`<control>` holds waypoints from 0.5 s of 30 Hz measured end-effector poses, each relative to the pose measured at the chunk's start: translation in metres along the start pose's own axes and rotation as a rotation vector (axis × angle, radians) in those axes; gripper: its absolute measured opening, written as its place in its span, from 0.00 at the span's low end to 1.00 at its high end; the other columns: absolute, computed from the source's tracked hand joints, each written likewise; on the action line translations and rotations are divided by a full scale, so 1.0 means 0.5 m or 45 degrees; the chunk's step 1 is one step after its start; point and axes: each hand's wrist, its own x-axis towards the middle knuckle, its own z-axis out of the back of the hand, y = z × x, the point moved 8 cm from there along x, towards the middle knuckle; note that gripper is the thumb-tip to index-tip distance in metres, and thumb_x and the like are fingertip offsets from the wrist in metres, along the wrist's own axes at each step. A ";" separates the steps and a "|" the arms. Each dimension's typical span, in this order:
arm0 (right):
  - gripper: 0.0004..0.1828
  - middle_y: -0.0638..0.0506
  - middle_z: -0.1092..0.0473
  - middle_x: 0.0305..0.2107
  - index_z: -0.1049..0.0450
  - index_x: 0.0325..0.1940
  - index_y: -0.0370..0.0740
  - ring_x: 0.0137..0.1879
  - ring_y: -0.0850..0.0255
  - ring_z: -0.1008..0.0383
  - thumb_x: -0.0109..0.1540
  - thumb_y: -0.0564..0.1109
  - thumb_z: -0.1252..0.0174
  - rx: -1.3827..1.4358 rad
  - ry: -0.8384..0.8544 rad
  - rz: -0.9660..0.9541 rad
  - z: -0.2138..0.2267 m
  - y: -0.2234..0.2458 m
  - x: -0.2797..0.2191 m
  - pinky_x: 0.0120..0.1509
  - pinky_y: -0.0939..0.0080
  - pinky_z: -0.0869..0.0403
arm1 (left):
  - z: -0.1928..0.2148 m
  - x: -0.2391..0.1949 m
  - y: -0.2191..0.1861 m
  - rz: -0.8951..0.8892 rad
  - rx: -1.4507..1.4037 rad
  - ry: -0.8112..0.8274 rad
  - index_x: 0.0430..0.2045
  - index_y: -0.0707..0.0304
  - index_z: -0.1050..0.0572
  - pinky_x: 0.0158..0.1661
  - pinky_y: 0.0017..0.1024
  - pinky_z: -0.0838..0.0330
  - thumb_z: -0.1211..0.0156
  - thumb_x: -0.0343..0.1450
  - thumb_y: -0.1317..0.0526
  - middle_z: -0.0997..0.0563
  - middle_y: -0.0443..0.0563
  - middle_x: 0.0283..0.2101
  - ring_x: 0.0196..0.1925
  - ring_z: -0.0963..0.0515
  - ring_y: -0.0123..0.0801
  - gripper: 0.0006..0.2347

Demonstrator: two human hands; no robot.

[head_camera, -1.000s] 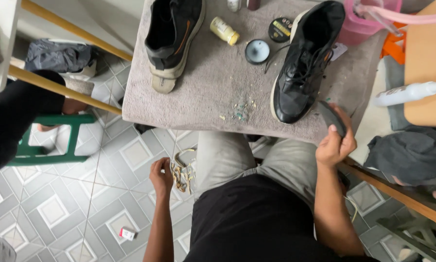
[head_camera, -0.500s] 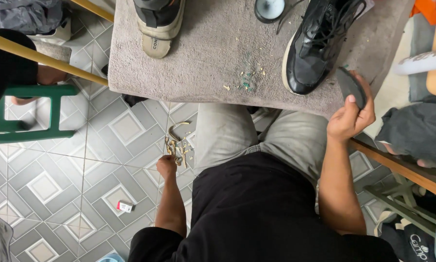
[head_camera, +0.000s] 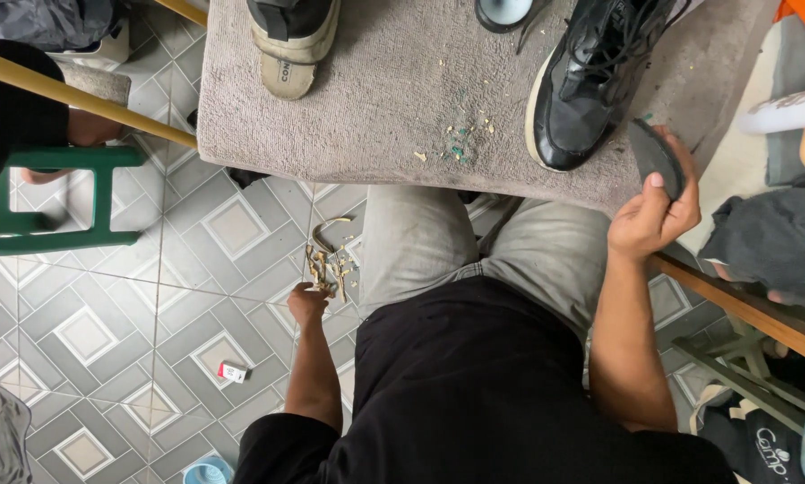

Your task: The person cleans a pair of black sneakers using a brush and a small container of cleaning solution. They scrub the upper, sides, and sole of one shoe, then dip the brush into the solution to continue cleaning the shoe's surface.

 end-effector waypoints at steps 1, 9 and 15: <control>0.19 0.23 0.29 0.45 0.30 0.52 0.13 0.53 0.32 0.26 0.61 0.34 0.52 0.000 -0.005 0.002 0.002 0.000 -0.001 0.63 0.39 0.26 | 0.008 -0.012 -0.012 -0.005 0.000 -0.003 0.46 0.55 0.20 0.35 0.31 0.22 0.20 0.57 0.59 0.14 0.51 0.26 0.28 0.14 0.30 0.23; 0.21 0.22 0.35 0.58 0.35 0.62 0.12 0.68 0.39 0.35 0.68 0.32 0.54 0.088 -0.033 0.044 0.012 -0.011 0.005 0.74 0.46 0.36 | -0.011 -0.003 -0.035 -0.157 0.498 0.110 0.58 0.38 0.35 0.65 0.62 0.50 0.42 0.73 0.50 0.19 0.51 0.58 0.65 0.26 0.47 0.18; 0.20 0.29 0.30 0.56 0.26 0.59 0.23 0.67 0.34 0.32 0.63 0.31 0.49 -0.003 0.522 -0.152 -0.035 0.047 0.004 0.73 0.39 0.36 | 0.015 -0.022 -0.082 -0.114 0.433 0.135 0.65 0.38 0.35 0.67 0.65 0.62 0.30 0.62 0.34 0.42 0.58 0.75 0.78 0.52 0.53 0.37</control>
